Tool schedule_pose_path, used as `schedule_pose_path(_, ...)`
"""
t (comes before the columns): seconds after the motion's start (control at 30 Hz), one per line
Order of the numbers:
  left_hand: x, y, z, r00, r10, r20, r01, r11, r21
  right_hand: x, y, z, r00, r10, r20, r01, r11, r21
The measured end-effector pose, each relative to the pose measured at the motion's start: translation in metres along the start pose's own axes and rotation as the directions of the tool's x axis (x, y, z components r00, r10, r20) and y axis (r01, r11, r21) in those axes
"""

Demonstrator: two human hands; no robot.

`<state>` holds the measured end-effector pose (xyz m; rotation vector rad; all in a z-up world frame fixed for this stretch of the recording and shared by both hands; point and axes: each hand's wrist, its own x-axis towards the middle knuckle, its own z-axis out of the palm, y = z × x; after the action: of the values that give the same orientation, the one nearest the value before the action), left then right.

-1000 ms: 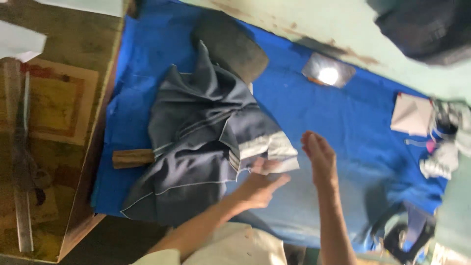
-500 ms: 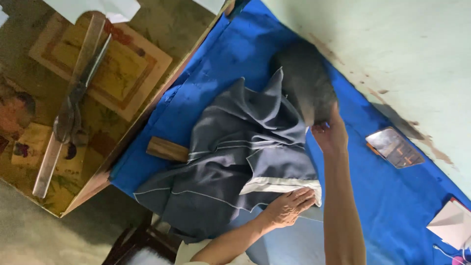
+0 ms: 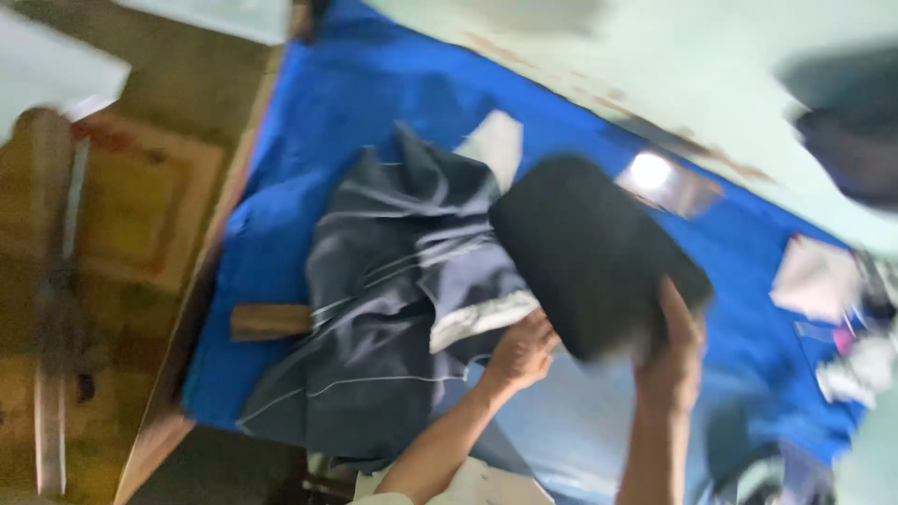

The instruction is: The person irons a dark gray fabric piece on a blue-covered worktable using a steam iron and a wooden pressing block. They repeatedly reposition the fabric, press seams and edges, and use the block to shape curved areas while applying steam throughout the process.

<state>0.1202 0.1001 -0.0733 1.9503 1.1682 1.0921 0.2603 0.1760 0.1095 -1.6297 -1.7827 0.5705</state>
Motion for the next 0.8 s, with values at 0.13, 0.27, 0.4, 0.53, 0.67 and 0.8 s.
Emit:
schedule_pose_path(0.13,-0.005,-0.01,0.019,0.999,-0.05,-0.006,0.051,0.998,0.037,-0.087,-0.071,-0.075,0.229,0.95,-0.211,-0.634,0.31,0.709)
schedule_pose_path(0.27,-0.004,-0.014,0.024,0.989,0.026,0.148,-0.073,0.943,0.326,-0.262,0.057,-0.1,0.207,0.977,-0.05,-0.523,0.154,0.838)
schedule_pose_path(0.4,0.009,-0.022,0.034,0.972,-0.096,0.216,-0.021,0.875,0.483,-0.321,0.084,-0.068,0.131,0.989,0.062,-0.507,0.013,0.862)
schedule_pose_path(0.53,0.052,-0.022,0.002,0.962,-0.14,0.235,0.032,0.91,0.414,-0.317,0.136,-0.004,0.22,0.959,0.177,-0.389,-0.08,0.918)
schedule_pose_path(0.67,0.139,0.109,-0.122,0.983,0.019,0.183,-0.06,0.973,0.224,-0.282,0.155,0.022,0.359,0.933,0.036,-0.763,0.271,0.587)
schedule_pose_path(0.8,0.171,0.2,-0.199,0.989,-0.118,0.093,0.122,0.992,-0.04,-0.241,0.08,0.02,0.815,0.461,-0.351,-0.516,0.853,-0.081)
